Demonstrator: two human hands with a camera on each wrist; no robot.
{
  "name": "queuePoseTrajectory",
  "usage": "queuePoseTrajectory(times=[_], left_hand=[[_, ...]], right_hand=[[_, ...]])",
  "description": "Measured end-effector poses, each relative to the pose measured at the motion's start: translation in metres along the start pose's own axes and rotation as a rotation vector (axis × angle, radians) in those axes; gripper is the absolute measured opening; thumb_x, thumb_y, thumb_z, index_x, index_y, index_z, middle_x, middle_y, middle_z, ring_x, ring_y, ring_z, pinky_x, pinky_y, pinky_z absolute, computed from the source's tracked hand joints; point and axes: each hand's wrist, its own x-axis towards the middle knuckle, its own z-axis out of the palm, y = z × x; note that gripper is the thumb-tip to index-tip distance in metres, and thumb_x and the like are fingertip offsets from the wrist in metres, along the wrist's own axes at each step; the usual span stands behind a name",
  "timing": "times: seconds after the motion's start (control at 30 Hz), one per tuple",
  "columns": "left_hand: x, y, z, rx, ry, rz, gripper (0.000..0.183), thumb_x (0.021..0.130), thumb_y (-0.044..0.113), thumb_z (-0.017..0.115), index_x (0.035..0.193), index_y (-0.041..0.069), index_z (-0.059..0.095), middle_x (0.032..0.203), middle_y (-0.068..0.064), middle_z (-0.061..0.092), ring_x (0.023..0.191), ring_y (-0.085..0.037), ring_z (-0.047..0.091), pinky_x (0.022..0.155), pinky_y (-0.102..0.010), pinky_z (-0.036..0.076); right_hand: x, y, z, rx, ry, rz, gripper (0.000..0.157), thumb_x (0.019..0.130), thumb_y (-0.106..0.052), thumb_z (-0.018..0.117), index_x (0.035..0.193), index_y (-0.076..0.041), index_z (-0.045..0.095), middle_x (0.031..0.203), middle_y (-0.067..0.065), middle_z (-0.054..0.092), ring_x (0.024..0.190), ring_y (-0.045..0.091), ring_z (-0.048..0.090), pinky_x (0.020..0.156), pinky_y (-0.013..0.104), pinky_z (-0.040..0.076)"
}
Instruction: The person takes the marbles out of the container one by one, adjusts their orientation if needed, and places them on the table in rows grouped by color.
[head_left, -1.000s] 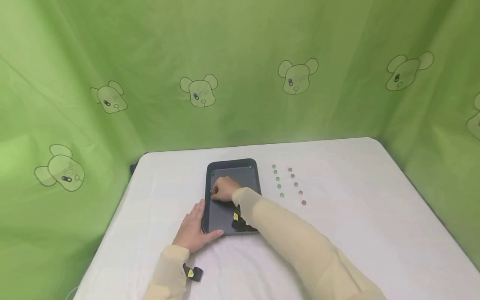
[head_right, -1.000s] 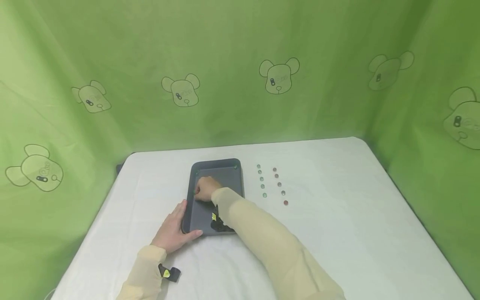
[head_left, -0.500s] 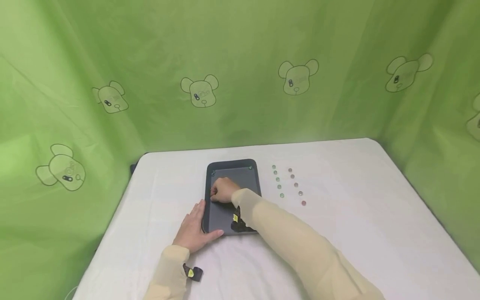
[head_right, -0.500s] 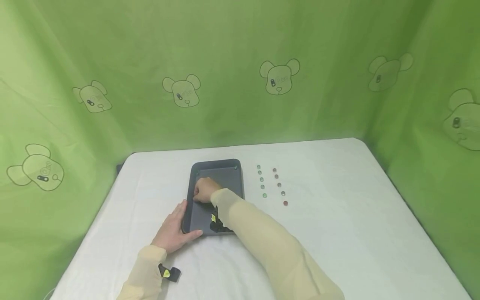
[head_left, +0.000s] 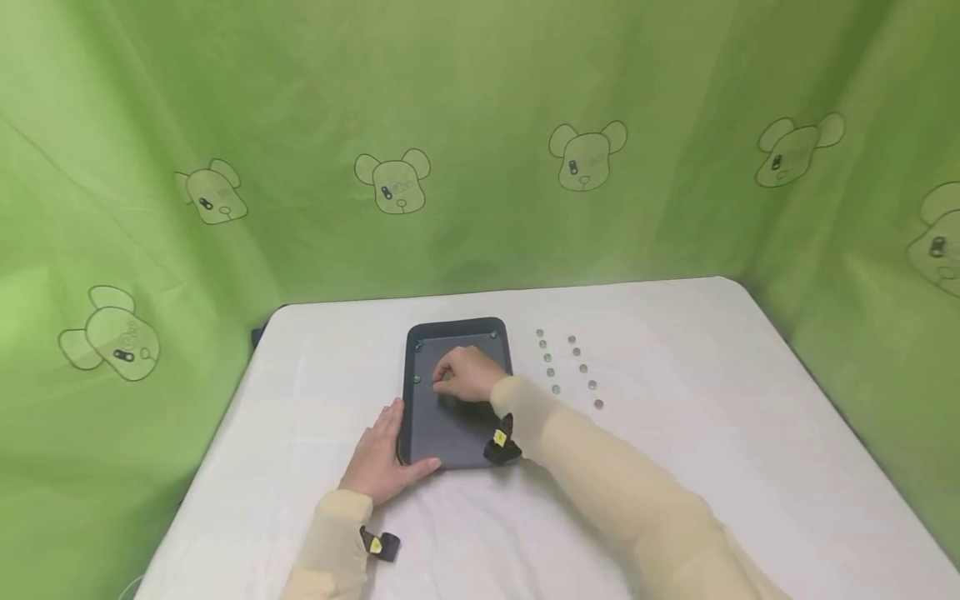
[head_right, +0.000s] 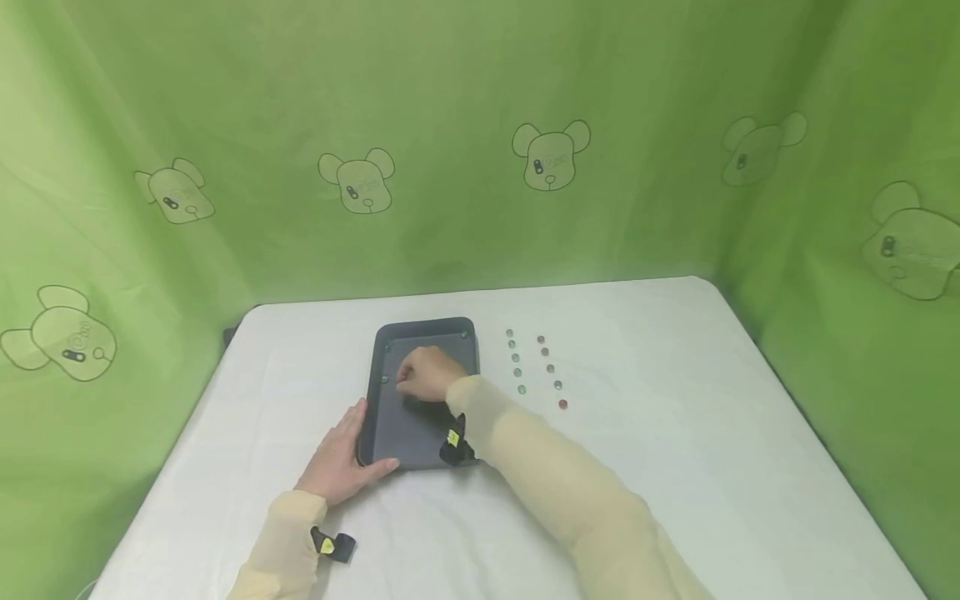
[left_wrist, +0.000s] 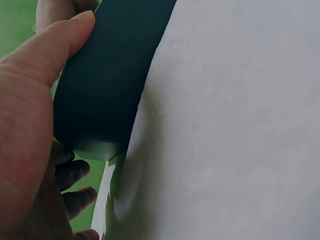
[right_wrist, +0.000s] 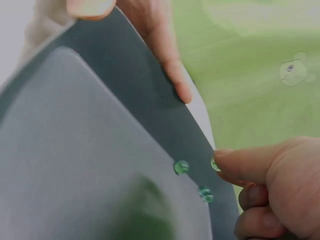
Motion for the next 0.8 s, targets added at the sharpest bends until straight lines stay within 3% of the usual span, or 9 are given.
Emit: queuePoseTrajectory(times=[0.17,0.47,0.8], left_hand=[[-0.001,0.0,0.0,-0.008,-0.004,-0.006,0.117,0.073,0.071,0.067,0.155,0.008,0.012,0.159,-0.01,0.018,0.145,-0.028,0.018,0.117,-0.052,0.016],[-0.002,0.0,-0.002,-0.003,-0.012,-0.012,0.118,0.072,0.074,0.065,0.155,0.009,0.011,0.159,-0.009,0.017,0.145,-0.027,0.017,0.117,-0.05,0.015],[-0.001,0.001,-0.004,-0.003,-0.019,0.003,0.12,0.072,0.078,0.061,0.155,0.007,0.012,0.159,-0.01,0.018,0.145,-0.028,0.016,0.117,-0.05,0.015]], right_hand=[[-0.023,0.015,-0.011,0.022,0.032,-0.012,0.013,0.087,-0.024,0.072,0.097,-0.017,0.074,0.065,-0.006,0.061,0.05,0.01,0.054,0.05,0.026,0.048],[-0.06,0.053,-0.037,0.034,0.096,0.06,0.019,0.087,-0.025,0.073,0.102,-0.013,0.074,0.076,-0.006,0.064,0.064,0.011,0.056,0.059,0.027,0.05],[-0.099,0.098,-0.058,-0.018,0.165,0.131,0.019,0.088,-0.028,0.069,0.101,-0.016,0.074,0.067,-0.003,0.058,0.06,0.014,0.05,0.057,0.029,0.044]])
